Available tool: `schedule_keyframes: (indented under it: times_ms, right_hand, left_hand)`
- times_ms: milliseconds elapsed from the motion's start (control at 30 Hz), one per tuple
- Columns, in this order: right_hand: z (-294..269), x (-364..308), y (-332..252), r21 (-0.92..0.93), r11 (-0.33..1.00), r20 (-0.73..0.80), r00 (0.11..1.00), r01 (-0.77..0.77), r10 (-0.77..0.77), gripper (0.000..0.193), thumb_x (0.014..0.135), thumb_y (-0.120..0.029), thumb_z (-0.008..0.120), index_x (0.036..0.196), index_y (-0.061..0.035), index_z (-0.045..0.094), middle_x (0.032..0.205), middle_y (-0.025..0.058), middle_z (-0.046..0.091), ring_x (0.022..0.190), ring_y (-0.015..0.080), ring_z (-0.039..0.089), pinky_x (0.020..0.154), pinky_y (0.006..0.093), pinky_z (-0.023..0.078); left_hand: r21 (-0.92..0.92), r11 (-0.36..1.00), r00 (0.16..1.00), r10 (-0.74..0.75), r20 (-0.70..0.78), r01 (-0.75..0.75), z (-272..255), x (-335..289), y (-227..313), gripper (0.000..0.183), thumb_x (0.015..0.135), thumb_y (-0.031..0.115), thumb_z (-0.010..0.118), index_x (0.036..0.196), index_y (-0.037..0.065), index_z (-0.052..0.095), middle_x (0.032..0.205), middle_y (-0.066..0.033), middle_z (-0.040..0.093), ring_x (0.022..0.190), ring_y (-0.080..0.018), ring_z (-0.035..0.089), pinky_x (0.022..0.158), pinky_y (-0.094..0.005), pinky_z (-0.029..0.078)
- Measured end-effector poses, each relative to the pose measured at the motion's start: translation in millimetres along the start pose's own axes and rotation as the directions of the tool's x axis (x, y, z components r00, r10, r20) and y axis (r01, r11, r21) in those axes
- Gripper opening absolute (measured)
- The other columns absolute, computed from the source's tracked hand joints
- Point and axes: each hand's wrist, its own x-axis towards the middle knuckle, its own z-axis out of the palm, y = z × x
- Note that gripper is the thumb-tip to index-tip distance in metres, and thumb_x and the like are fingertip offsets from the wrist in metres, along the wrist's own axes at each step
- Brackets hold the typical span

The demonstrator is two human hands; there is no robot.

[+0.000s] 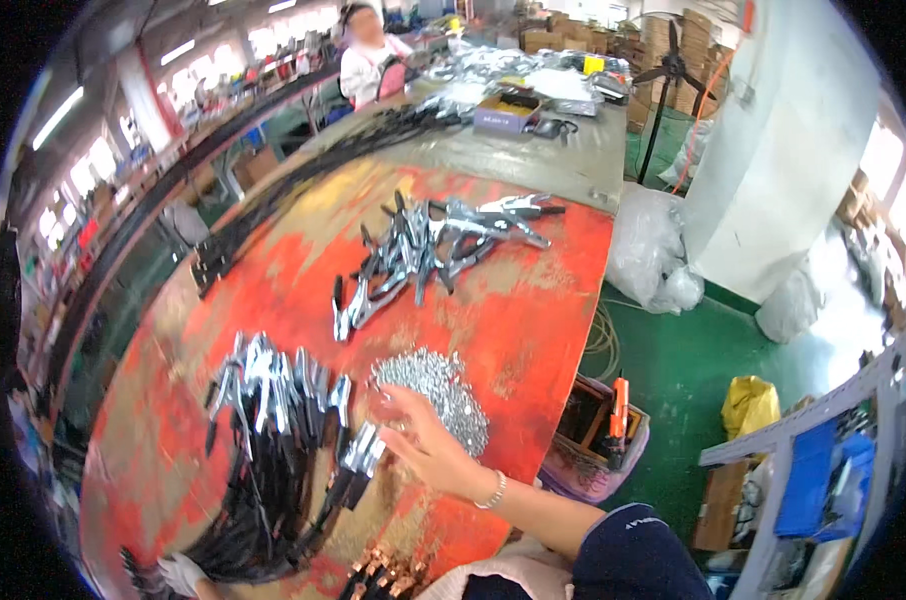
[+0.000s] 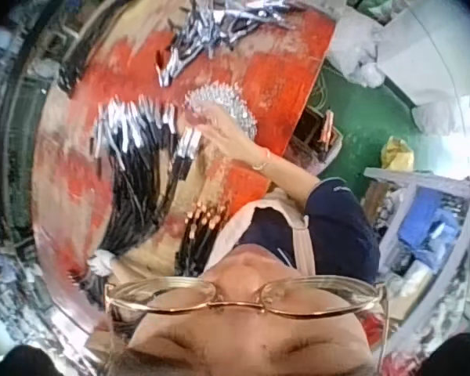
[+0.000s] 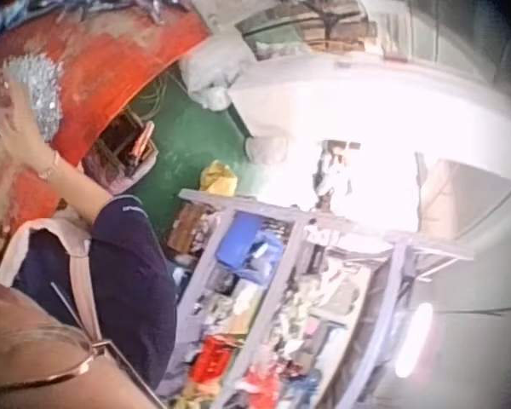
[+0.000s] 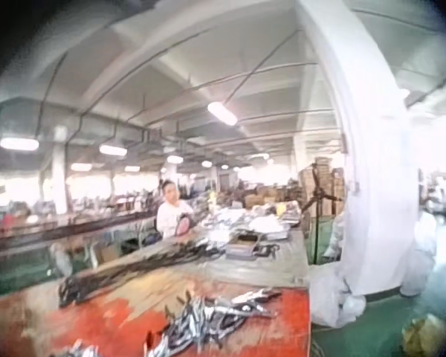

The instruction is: Attaching metal alligator clips to the ends of insulated electrical cables.

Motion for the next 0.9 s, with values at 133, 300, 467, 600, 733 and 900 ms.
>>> schedule_keyframes:
  times_ms: [133,300,467,600,733,900]
  right_hand:
    - [-48.7,-33.4,19.1,0.022,0.997,-0.167,0.984,0.069,-0.064,0.048,0.095,-0.01,0.057,0.139,-0.0033,0.037,0.136,0.0121,0.043,0.122,0.0214,0.048,0.093,0.035,0.047]
    - [-104.8,-78.7,38.7,-0.35,0.931,-0.377,0.894,0.105,-0.242,0.037,0.091,-0.003,0.059,0.126,-0.0019,0.047,0.122,0.011,0.048,0.104,0.0193,0.053,0.088,0.0318,0.045]
    - [-119.2,-104.5,42.6,-0.628,0.774,-0.488,0.815,-0.079,-0.312,0.041,0.086,-0.011,0.063,0.124,-0.0029,0.049,0.115,0.0131,0.052,0.097,0.0256,0.051,0.089,0.0366,0.038]
    - [-120.1,-109.1,64.3,-0.701,0.713,-0.393,0.842,-0.014,-0.37,0.044,0.088,-0.023,0.062,0.125,-0.0027,0.048,0.118,0.0141,0.053,0.102,0.0283,0.051,0.092,0.0399,0.035]
    - [-121.3,-103.9,80.4,-0.738,0.672,-0.27,0.89,0.054,-0.367,0.051,0.092,-0.04,0.056,0.125,-0.0027,0.048,0.12,0.0156,0.055,0.106,0.0315,0.05,0.093,0.0422,0.035]
    - [-118.3,-98.7,78.1,-0.713,0.698,-0.245,0.91,0.065,-0.336,0.056,0.093,-0.048,0.051,0.124,-0.0021,0.049,0.118,0.0161,0.055,0.105,0.0323,0.051,0.093,0.0435,0.035]
  left_hand:
    - [-0.109,0.987,0.834,0.155,0.53,-0.114,11.5,19.6,-3.3,0.038,0.093,0.039,0.05,0.111,0.009,0.063,0.106,-0.0179,0.066,0.099,-0.0342,0.062,0.087,-0.0461,0.049]
    - [-0.659,0.747,0.606,0.564,0.56,-0.087,-42.4,10.7,120.2,0.04,0.097,0.036,0.042,0.099,0.003,0.064,0.103,-0.0205,0.064,0.094,-0.0361,0.061,0.081,-0.0437,0.046]
    - [-0.782,0.566,0.577,0.558,0.597,0.261,-94.3,17.0,209.3,0.034,0.095,0.034,0.051,0.087,0.005,0.066,0.078,-0.0128,0.066,0.067,-0.0221,0.062,0.061,-0.0349,0.047]
    - [-0.741,0.668,0.475,0.631,0.613,0.069,-70.8,2.3,241.6,0.043,0.088,0.042,0.053,0.097,0.004,0.07,0.092,-0.0191,0.069,0.086,-0.0364,0.065,0.077,-0.0464,0.047]
    - [-0.745,0.632,0.511,0.577,0.637,0.215,-105.1,-7.0,256.1,0.043,0.081,0.045,0.059,0.097,0.007,0.071,0.094,-0.0187,0.069,0.091,-0.0361,0.065,0.081,-0.0462,0.046]
    - [-0.7,0.674,0.538,0.509,0.672,0.236,-101.6,-15.3,246.4,0.042,0.087,0.043,0.062,0.096,0.003,0.072,0.085,-0.0119,0.07,0.08,-0.0215,0.064,0.076,-0.0356,0.047]
